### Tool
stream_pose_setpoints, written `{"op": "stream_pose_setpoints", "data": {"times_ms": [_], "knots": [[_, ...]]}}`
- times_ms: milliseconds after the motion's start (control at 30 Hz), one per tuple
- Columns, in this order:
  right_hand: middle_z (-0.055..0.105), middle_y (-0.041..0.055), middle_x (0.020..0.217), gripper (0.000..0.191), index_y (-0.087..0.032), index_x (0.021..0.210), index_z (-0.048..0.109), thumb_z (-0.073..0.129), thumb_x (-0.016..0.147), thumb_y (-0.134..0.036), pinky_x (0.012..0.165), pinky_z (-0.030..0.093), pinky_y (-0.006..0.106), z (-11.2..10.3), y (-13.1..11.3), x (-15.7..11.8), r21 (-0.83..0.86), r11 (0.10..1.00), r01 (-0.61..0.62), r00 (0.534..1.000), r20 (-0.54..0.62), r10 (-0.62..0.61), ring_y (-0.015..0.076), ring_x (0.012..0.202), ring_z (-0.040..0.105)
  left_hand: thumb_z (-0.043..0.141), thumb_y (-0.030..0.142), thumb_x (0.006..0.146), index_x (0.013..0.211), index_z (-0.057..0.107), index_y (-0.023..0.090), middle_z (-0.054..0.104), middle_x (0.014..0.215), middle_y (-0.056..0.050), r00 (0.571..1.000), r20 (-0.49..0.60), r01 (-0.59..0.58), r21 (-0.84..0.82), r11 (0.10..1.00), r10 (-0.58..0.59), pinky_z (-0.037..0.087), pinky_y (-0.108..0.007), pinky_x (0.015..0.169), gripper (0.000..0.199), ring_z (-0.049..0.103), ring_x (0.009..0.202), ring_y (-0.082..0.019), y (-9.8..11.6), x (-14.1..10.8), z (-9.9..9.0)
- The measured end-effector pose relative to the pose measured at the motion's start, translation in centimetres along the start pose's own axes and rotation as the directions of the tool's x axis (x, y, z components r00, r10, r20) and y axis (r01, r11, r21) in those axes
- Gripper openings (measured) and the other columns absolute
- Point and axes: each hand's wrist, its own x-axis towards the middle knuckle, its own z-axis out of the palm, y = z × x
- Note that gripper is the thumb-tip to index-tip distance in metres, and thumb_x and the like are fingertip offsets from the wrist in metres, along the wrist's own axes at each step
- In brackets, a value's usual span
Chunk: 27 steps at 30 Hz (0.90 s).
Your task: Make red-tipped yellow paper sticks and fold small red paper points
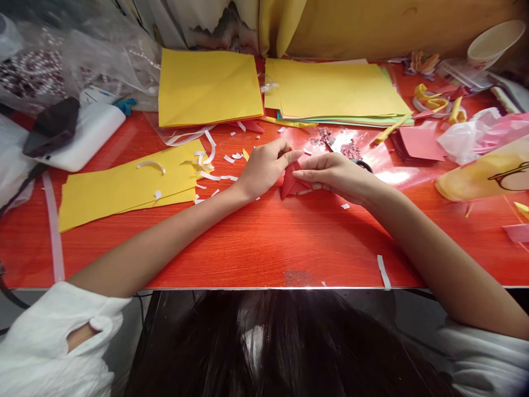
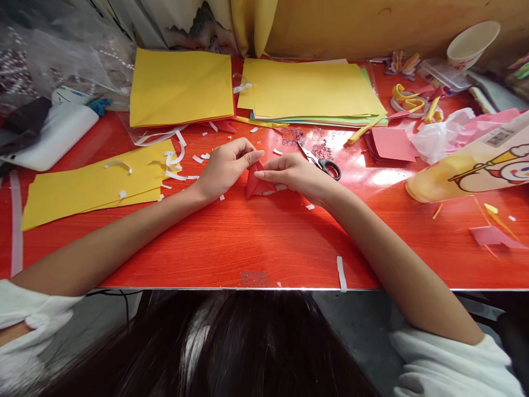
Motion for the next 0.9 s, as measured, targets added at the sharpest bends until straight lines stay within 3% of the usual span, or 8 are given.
{"op": "stream_pose_setpoints", "data": {"times_ms": [133, 367, 500, 667, 767, 900], "knots": [[0.053, 0.0003, 0.062, 0.021, -0.013, 0.064, 0.061, 0.069, 0.074, -0.029, 0.048, 0.033, 0.023, 0.09, -0.03, 0.01, -0.022, 1.000, -0.011, 0.999, -0.042, 0.010, 0.0060, 0.052, 0.044, 0.053, 0.044, 0.082, 0.063, 0.048, 0.017, 0.048, 0.059, 0.002, 1.000, 0.006, -0.016, -0.014, 1.000, 0.016, 0.030, -0.026, 0.057, 0.034, 0.039, 0.058, -0.010, -0.17, 0.05, 0.06], [0.046, -0.0014, 0.053, 0.033, -0.015, 0.056, 0.053, 0.066, 0.077, -0.037, 0.046, 0.023, 0.025, 0.23, 0.07, -0.07, -0.159, 0.986, 0.055, 0.998, -0.029, -0.060, 0.0061, 0.049, 0.037, 0.052, 0.030, 0.085, 0.064, 0.049, 0.017, 0.048, 0.060, 0.002, 0.997, 0.058, -0.042, -0.026, 0.999, 0.043, 0.031, -0.026, 0.057, 0.025, 0.040, 0.059, -0.009, 0.02, -0.08, -0.14], [0.040, -0.0026, 0.049, 0.038, -0.016, 0.052, 0.047, 0.067, 0.076, -0.037, 0.046, 0.017, 0.027, 0.53, -0.01, -0.21, -0.219, 0.972, 0.079, 0.992, -0.076, -0.098, 0.0061, 0.047, 0.031, 0.049, 0.037, 0.086, 0.059, 0.046, 0.017, 0.044, 0.057, 0.001, 0.996, 0.082, -0.024, -0.087, 0.996, 0.031, 0.030, -0.026, 0.055, 0.034, 0.038, 0.057, -0.010, 0.02, -0.03, -0.23], [0.039, -0.0029, 0.049, 0.039, -0.016, 0.052, 0.045, 0.067, 0.076, -0.037, 0.046, 0.016, 0.027, 0.58, -0.05, -0.16, -0.185, 0.981, 0.055, 0.994, -0.084, -0.072, 0.0059, 0.046, 0.030, 0.044, 0.048, 0.086, 0.057, 0.045, 0.017, 0.043, 0.054, 0.001, 0.999, 0.039, 0.024, -0.130, 0.991, -0.019, 0.031, -0.026, 0.054, 0.043, 0.041, 0.056, -0.010, -0.07, 0.09, -0.24], [0.038, -0.0030, 0.049, 0.039, -0.016, 0.051, 0.044, 0.067, 0.076, -0.037, 0.045, 0.015, 0.027, 0.43, 0.09, -0.03, -0.160, 0.986, 0.051, 0.995, -0.082, -0.065, 0.0056, 0.045, 0.030, 0.045, 0.047, 0.087, 0.061, 0.049, 0.017, 0.050, 0.060, 0.000, 1.000, -0.016, 0.024, -0.148, 0.989, -0.026, 0.033, -0.025, 0.055, 0.040, 0.044, 0.058, -0.009, -0.20, 0.13, -0.21], [0.040, -0.0021, 0.051, 0.037, -0.016, 0.052, 0.047, 0.068, 0.076, -0.036, 0.046, 0.016, 0.027, 0.14, 0.26, 0.11, -0.119, 0.991, 0.054, 0.997, -0.053, -0.061, 0.0062, 0.047, 0.031, 0.048, 0.041, 0.087, 0.068, 0.054, 0.017, 0.051, 0.061, 0.001, 1.000, 0.002, 0.030, -0.205, 0.978, -0.030, 0.034, -0.025, 0.055, 0.031, 0.045, 0.056, -0.008, -0.45, 0.21, -0.18]]}}
